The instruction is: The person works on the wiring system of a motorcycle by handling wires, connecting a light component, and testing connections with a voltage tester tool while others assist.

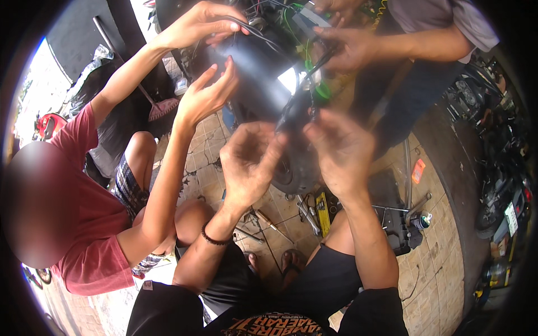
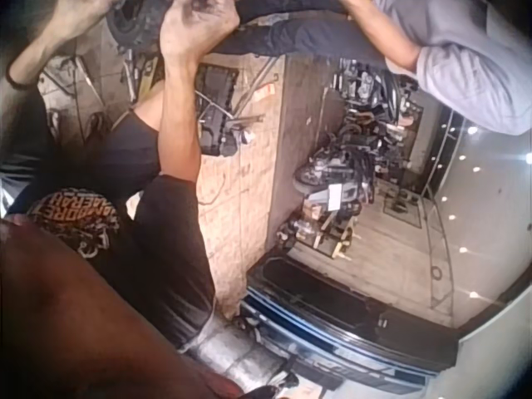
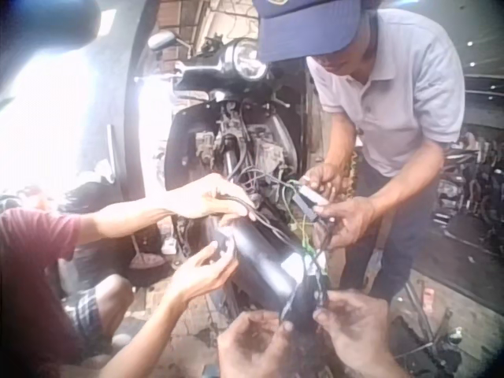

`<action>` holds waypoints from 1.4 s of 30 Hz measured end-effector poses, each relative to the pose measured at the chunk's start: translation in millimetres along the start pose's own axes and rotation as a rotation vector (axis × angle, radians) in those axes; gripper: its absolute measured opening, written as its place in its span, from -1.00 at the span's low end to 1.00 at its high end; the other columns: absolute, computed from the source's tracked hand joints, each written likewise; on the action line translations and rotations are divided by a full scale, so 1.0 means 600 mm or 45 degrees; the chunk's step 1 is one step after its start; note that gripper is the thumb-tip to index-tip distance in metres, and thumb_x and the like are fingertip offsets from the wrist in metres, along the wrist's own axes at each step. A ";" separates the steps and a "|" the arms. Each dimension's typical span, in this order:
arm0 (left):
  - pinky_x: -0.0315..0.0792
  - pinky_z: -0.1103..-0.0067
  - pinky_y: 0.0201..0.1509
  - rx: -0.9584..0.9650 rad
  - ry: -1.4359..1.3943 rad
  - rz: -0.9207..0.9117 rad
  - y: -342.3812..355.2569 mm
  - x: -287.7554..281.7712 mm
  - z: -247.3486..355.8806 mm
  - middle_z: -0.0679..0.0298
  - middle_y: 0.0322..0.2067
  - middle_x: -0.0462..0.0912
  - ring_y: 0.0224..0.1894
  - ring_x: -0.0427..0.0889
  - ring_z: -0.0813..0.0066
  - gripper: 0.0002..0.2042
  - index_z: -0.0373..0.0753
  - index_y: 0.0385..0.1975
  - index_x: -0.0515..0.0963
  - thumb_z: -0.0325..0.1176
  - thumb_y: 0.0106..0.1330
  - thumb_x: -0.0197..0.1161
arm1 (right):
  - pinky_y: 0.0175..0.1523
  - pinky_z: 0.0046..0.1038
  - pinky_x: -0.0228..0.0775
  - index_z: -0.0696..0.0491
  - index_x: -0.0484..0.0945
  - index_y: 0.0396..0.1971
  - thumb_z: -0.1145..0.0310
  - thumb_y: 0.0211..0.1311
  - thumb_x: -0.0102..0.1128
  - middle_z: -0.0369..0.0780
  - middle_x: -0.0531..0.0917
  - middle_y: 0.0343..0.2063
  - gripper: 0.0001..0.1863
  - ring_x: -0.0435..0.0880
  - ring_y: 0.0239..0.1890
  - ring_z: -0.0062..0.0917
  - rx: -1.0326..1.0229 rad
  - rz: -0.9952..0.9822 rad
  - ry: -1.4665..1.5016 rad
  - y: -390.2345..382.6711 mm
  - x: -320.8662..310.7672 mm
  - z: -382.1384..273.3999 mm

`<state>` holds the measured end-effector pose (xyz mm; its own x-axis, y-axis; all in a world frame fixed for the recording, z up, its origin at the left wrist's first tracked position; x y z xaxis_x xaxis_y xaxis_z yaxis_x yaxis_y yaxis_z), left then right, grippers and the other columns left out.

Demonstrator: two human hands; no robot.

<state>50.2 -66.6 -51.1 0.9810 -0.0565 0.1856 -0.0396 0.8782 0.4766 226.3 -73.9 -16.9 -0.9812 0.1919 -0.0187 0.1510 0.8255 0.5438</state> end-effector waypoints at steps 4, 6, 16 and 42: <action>0.59 0.72 -0.20 0.045 -0.057 0.021 0.000 0.004 0.002 0.25 -0.21 0.69 -0.22 0.66 0.69 -0.76 -0.45 0.04 0.58 -0.55 0.46 0.42 | -0.08 -0.68 0.48 0.25 0.71 0.07 0.55 0.43 0.44 -0.33 0.76 -0.19 -0.73 0.65 -0.20 -0.77 -0.013 -0.003 0.009 0.001 0.001 0.005; 0.60 0.71 -0.19 0.034 -0.068 0.014 -0.001 0.007 0.003 0.25 -0.21 0.69 -0.22 0.66 0.68 -0.76 -0.45 0.04 0.58 -0.56 0.47 0.41 | -0.09 -0.69 0.48 0.24 0.70 0.05 0.54 0.44 0.44 -0.34 0.75 -0.20 -0.75 0.65 -0.20 -0.78 -0.004 0.001 0.030 0.001 0.002 0.009; 0.60 0.72 -0.19 0.008 0.001 -0.030 -0.008 0.006 0.013 0.30 -0.30 0.71 -0.30 0.66 0.71 -0.82 -0.45 -0.03 0.60 -0.58 0.45 0.37 | -0.18 -0.66 0.45 0.19 0.67 0.03 0.18 0.65 0.20 -0.35 0.69 -0.29 -0.66 0.60 -0.30 -0.78 0.160 -0.131 -0.131 -0.007 0.007 -0.008; 0.38 0.41 -0.47 0.167 0.334 -0.090 -0.001 0.037 0.003 0.14 -0.62 0.44 -0.56 0.37 0.54 -0.77 -0.32 -0.36 0.41 -0.34 0.54 0.20 | -0.06 -0.63 0.52 0.25 0.64 0.10 0.30 0.67 0.14 -0.32 0.72 -0.28 -0.69 0.66 -0.22 -0.75 0.202 -0.266 0.139 -0.007 0.022 0.024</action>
Point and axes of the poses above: each hand's wrist, its own y-axis towards the middle knuckle, its own x-axis out of the palm, z = x × y, the point moved 1 cm from there along y, towards the middle knuckle
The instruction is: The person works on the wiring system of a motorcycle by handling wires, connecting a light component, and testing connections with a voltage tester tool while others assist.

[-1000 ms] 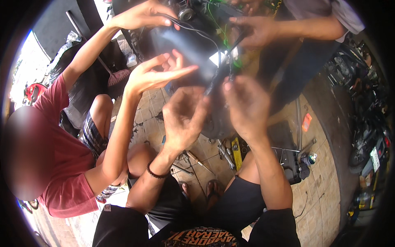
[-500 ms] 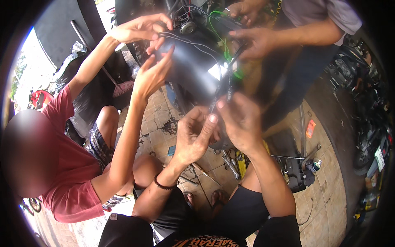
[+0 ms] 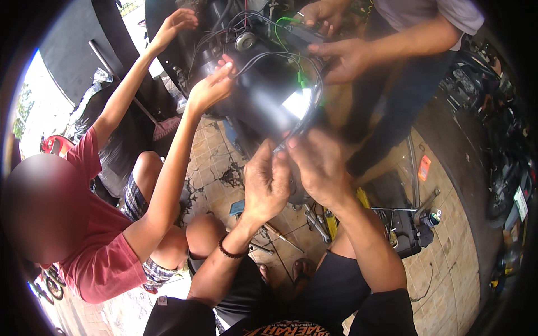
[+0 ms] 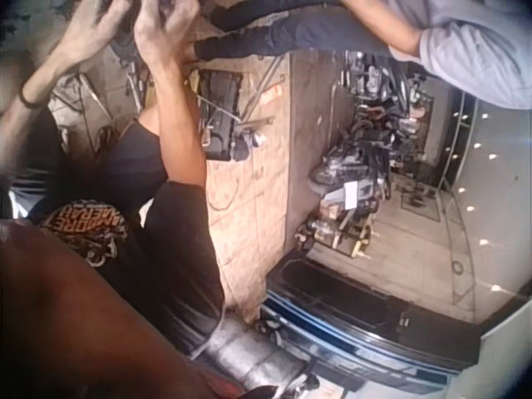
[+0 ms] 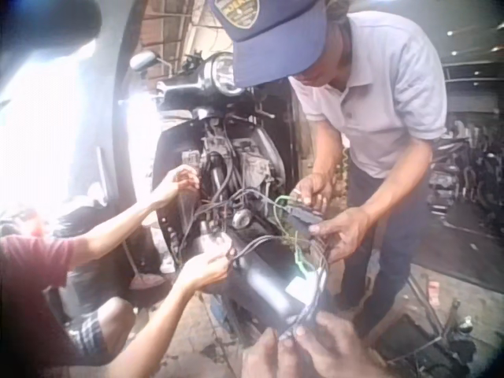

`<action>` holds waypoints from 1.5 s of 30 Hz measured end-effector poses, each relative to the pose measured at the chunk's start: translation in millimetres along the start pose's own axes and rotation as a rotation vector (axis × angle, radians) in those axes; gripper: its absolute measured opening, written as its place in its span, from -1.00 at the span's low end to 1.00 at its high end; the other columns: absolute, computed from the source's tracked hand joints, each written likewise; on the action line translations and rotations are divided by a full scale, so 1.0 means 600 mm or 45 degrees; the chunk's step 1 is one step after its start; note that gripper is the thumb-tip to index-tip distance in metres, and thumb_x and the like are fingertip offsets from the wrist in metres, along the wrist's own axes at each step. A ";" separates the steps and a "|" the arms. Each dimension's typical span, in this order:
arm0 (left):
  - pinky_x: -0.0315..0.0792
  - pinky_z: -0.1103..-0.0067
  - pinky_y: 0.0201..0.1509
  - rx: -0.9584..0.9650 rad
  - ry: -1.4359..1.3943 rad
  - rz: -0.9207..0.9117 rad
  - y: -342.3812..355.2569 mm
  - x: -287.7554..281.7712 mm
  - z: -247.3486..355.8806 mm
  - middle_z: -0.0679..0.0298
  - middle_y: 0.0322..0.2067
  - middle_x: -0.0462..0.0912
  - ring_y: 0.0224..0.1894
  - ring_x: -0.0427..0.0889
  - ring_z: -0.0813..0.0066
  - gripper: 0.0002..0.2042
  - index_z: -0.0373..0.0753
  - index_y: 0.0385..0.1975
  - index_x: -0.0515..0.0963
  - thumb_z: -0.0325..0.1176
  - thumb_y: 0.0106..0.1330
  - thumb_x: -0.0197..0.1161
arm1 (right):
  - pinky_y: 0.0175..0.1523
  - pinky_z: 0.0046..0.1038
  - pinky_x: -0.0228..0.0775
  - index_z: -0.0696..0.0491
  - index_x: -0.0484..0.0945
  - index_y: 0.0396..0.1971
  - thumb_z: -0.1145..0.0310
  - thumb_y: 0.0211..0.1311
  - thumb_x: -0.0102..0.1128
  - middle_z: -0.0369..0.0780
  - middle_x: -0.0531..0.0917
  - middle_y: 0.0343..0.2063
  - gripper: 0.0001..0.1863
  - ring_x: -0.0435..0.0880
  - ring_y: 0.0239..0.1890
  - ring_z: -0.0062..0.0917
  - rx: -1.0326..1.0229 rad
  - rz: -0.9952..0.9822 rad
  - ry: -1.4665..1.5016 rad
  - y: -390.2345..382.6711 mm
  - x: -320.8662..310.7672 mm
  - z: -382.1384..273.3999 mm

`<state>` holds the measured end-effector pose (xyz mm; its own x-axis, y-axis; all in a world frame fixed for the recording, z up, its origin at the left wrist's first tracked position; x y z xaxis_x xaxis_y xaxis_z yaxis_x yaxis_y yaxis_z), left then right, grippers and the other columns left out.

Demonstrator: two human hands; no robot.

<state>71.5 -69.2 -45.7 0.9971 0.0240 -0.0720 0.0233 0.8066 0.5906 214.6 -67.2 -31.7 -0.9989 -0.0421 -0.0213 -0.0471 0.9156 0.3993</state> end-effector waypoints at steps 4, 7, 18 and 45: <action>0.42 0.41 -0.45 -0.025 0.045 0.044 -0.004 0.006 0.001 0.11 -0.62 0.45 -0.55 0.37 0.52 -0.78 -0.32 -0.39 0.41 -0.37 0.49 0.21 | -0.18 -0.67 0.43 0.21 0.63 0.14 0.24 0.69 0.10 -0.33 0.70 -0.30 -0.66 0.61 -0.28 -0.79 0.036 -0.008 -0.044 -0.004 -0.001 -0.026; 0.42 0.41 -0.41 -0.037 -0.093 0.054 -0.005 0.018 0.005 0.16 -0.60 0.43 -0.48 0.35 0.55 -0.74 -0.33 -0.41 0.40 -0.34 0.52 0.20 | -0.22 -0.66 0.40 0.20 0.59 0.19 0.21 0.70 0.07 -0.34 0.67 -0.27 -0.62 0.57 -0.33 -0.78 -0.076 0.170 -0.139 -0.001 -0.008 -0.001; 0.21 0.59 -0.54 -0.443 -0.546 -0.179 -0.018 0.006 -0.014 0.46 -0.66 0.35 -0.63 0.29 0.72 -0.60 -0.24 -0.44 0.42 -0.16 0.71 0.05 | 0.01 -0.54 0.44 0.13 0.72 0.01 0.02 0.72 0.04 -0.35 0.68 -0.24 -0.54 0.58 -0.16 -0.69 0.041 0.120 0.055 0.003 -0.012 -0.015; 0.20 0.51 -0.42 -0.186 -0.212 0.096 0.004 0.011 -0.018 0.38 -0.61 0.31 -0.46 0.24 0.67 -0.62 -0.36 -0.52 0.38 -0.35 0.62 0.16 | 0.00 -0.47 0.35 0.17 0.28 0.30 0.43 0.48 0.22 -0.16 0.49 0.03 -0.50 0.42 -0.12 -0.58 -0.612 0.532 -0.373 0.000 0.003 -0.007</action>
Point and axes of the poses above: each hand's wrist, its own y-axis towards the middle knuckle, its own x-axis out of the palm, z = x × y, the point moved 1 cm from there along y, towards the middle knuckle
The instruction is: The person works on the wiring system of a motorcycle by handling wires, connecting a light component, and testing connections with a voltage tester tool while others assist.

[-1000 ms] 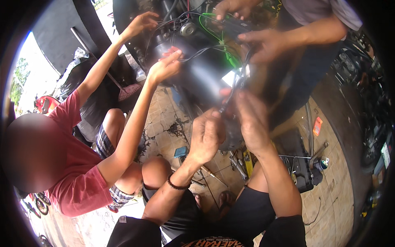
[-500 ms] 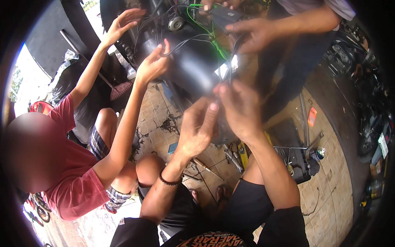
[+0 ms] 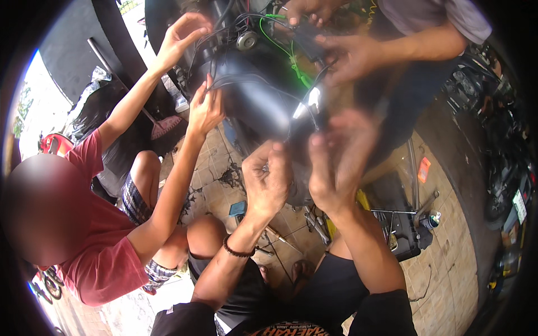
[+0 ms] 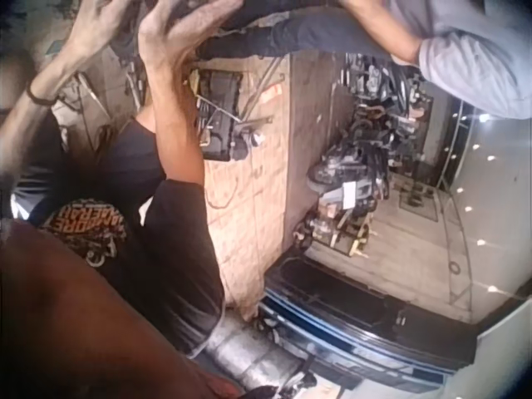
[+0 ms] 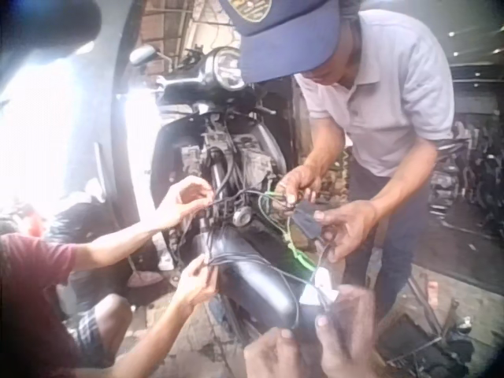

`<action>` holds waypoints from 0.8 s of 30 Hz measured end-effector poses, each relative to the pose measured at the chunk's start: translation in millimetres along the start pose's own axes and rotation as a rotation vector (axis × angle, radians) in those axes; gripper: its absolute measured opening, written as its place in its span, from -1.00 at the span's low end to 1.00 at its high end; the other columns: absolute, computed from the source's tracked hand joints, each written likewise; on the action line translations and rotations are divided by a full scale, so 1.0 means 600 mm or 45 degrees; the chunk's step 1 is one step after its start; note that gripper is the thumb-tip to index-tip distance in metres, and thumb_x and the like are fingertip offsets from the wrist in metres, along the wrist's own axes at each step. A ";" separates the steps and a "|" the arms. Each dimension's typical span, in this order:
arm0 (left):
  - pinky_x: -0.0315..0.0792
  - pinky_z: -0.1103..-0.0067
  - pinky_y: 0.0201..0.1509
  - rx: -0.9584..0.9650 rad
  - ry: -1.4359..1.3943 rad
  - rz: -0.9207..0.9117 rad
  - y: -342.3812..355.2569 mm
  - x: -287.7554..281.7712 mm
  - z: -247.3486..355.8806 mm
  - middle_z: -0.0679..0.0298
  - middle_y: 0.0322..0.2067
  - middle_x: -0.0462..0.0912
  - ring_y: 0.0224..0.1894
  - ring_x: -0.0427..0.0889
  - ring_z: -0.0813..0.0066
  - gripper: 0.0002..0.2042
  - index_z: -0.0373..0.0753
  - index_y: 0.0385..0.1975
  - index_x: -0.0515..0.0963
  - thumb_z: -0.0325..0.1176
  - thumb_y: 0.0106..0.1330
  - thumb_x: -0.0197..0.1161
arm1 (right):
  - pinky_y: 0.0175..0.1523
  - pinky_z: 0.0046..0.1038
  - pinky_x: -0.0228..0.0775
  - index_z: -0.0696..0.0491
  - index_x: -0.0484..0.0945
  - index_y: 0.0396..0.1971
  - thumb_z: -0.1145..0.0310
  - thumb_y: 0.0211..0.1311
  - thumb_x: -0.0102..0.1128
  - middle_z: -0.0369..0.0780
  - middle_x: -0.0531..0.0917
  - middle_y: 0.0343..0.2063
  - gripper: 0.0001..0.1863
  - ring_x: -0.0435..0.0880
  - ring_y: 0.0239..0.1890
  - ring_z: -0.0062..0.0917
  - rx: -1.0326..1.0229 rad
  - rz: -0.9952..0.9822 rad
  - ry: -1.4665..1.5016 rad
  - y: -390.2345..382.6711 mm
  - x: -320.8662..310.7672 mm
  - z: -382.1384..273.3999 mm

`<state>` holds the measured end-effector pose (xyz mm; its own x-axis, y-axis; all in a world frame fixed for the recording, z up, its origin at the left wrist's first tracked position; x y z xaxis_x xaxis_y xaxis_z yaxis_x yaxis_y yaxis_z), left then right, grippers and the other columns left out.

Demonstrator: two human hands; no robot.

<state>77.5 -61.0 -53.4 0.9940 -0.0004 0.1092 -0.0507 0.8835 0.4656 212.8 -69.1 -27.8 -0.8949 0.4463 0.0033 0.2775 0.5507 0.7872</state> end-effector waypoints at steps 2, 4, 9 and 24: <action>0.17 0.52 -0.41 -0.020 -0.052 0.020 0.005 -0.008 0.001 0.41 -0.60 0.27 -0.45 0.21 0.69 -0.60 -0.35 -0.54 0.33 -0.36 0.64 0.13 | 0.06 -0.44 0.33 0.16 0.26 0.30 0.40 0.42 0.25 -0.13 0.44 0.09 -0.45 0.40 -0.04 -0.53 -0.273 0.076 -0.094 0.001 -0.001 -0.006; 0.16 0.53 -0.42 -0.016 -0.083 0.019 0.008 -0.012 0.002 0.44 -0.60 0.28 -0.45 0.21 0.71 -0.59 -0.33 -0.55 0.32 -0.35 0.65 0.13 | 0.08 -0.42 0.31 0.18 0.42 0.22 0.40 0.30 0.30 -0.13 0.45 0.09 -0.49 0.38 -0.02 -0.50 -0.327 -0.201 -0.360 0.008 -0.012 -0.030; 0.19 0.60 -0.44 0.014 -0.080 -0.014 0.012 -0.017 0.008 0.46 -0.61 0.36 -0.48 0.27 0.75 -0.54 -0.28 -0.56 0.37 -0.22 0.69 0.11 | 0.07 -0.40 0.31 0.18 0.47 0.18 0.40 0.31 0.33 -0.16 0.48 0.06 -0.52 0.41 0.00 -0.47 -0.214 -0.165 -0.420 0.008 -0.003 -0.032; 0.26 0.63 -0.59 -0.277 -0.193 -0.137 0.006 -0.033 -0.010 0.36 -0.71 0.45 -0.69 0.42 0.65 -0.42 -0.22 -0.40 0.47 0.21 0.68 -0.02 | -0.21 -0.50 0.45 0.15 0.59 -0.05 0.38 0.47 0.33 -0.27 0.69 -0.34 -0.80 0.64 -0.31 -0.61 0.296 -0.109 -0.184 0.000 0.009 0.020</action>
Point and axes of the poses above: each hand's wrist, its own y-axis towards the middle knuckle, its own x-axis out of the palm, z = x × y, the point moved 1 cm from there along y, towards the middle knuckle
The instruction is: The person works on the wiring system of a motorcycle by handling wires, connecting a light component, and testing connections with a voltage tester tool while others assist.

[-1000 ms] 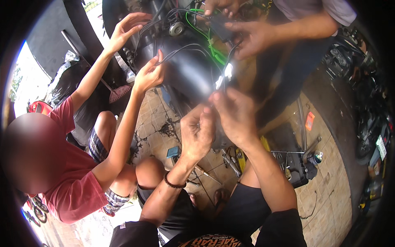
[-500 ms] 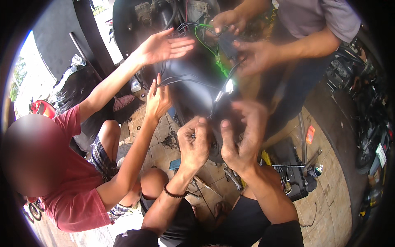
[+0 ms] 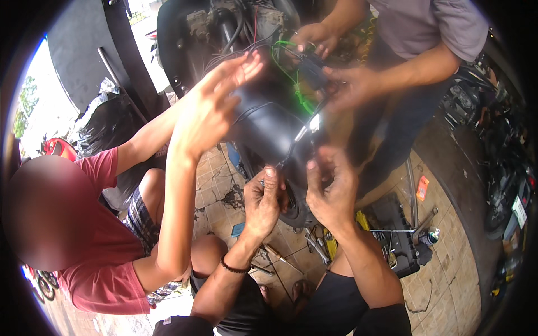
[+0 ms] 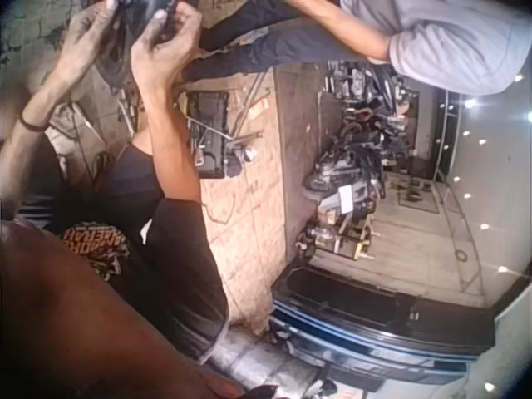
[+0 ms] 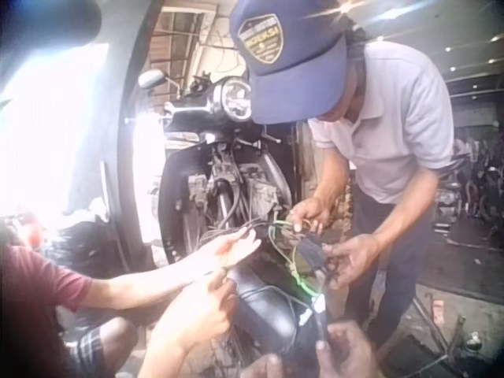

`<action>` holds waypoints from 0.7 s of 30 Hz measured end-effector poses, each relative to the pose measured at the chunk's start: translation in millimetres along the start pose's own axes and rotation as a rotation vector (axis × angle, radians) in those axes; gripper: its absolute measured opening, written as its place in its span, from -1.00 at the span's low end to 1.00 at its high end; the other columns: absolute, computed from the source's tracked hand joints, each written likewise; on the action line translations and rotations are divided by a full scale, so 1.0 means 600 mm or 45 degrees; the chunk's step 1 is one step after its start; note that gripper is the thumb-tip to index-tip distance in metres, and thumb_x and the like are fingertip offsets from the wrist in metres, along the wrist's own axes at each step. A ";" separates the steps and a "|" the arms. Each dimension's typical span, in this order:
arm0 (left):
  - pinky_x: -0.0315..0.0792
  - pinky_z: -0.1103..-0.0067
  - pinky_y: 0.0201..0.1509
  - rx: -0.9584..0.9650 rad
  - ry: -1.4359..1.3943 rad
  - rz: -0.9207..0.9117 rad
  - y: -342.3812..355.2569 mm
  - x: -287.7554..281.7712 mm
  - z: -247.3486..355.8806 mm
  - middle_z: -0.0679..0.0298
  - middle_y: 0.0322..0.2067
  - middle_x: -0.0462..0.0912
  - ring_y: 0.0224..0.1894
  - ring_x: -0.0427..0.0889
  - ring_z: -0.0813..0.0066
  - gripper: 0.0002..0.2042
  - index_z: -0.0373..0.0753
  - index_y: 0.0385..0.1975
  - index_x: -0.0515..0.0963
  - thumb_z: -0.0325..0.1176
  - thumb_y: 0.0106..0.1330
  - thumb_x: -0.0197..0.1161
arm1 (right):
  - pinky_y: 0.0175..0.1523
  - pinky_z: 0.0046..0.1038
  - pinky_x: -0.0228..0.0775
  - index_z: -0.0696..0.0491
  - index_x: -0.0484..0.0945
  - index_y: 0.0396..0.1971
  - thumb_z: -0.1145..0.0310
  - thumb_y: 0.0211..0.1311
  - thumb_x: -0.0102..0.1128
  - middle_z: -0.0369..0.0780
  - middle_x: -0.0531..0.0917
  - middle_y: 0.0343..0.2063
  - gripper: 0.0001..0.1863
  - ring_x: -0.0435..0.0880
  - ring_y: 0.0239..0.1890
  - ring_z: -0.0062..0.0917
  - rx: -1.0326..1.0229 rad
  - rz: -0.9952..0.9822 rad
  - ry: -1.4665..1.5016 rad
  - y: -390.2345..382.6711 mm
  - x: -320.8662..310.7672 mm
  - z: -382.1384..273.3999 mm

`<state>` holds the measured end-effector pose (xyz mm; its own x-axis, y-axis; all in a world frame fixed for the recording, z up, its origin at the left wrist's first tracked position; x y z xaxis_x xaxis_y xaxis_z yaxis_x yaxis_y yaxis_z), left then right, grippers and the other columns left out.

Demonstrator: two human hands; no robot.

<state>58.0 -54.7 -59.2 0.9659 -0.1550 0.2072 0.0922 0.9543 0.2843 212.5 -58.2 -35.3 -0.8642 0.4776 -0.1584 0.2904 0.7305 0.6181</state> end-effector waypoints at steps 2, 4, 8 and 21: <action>0.21 0.63 -0.62 0.000 -0.063 0.009 0.001 -0.004 -0.003 0.44 -0.73 0.39 -0.72 0.35 0.69 -0.46 -0.23 -0.41 0.48 0.14 0.69 0.05 | -0.26 -0.52 0.42 0.15 0.60 -0.09 0.39 0.49 0.31 -0.31 0.66 -0.39 -0.84 0.59 -0.36 -0.66 0.019 -0.010 0.031 -0.002 0.001 -0.005; 0.23 0.62 -0.61 -0.041 -0.192 -0.005 -0.003 -0.011 -0.004 0.45 -0.72 0.38 -0.71 0.35 0.69 -0.48 -0.24 -0.42 0.49 0.09 0.69 0.09 | -0.35 -0.67 0.33 0.15 0.59 -0.09 0.43 0.60 0.23 -0.44 0.60 -0.41 -0.91 0.45 -0.45 -0.84 0.159 -0.268 -0.044 -0.003 -0.003 -0.014; 0.30 0.63 -0.52 -0.108 -0.228 -0.100 -0.002 -0.012 0.001 0.46 -0.69 0.29 -0.63 0.41 0.60 -0.53 -0.23 -0.42 0.48 0.05 0.64 0.13 | -0.43 -0.67 0.21 0.13 0.62 -0.20 0.36 0.61 0.23 -0.45 0.57 -0.50 -0.84 0.40 -0.50 -0.89 0.155 -0.286 -0.039 0.000 0.000 -0.009; 0.29 0.63 -0.56 0.113 -0.029 -0.010 0.001 -0.022 -0.032 0.38 -0.63 0.44 -0.64 0.41 0.62 -0.59 -0.20 -0.42 0.44 -0.06 0.67 0.16 | -0.46 -0.58 0.31 0.15 0.64 -0.29 0.50 0.40 0.34 -0.37 0.60 -0.56 -0.94 0.45 -0.58 -0.80 0.125 -0.319 -0.170 0.001 0.008 0.012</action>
<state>50.1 -47.0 -79.9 0.9594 -0.1692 0.2256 0.0771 0.9268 0.3675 211.6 -52.0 -41.5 -0.8542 0.3317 -0.4003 0.1190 0.8744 0.4704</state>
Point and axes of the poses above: each hand's wrist, its own y-axis towards the middle knuckle, its own x-axis out of the palm, z = x × y, the point moved 1 cm from there along y, towards the middle knuckle
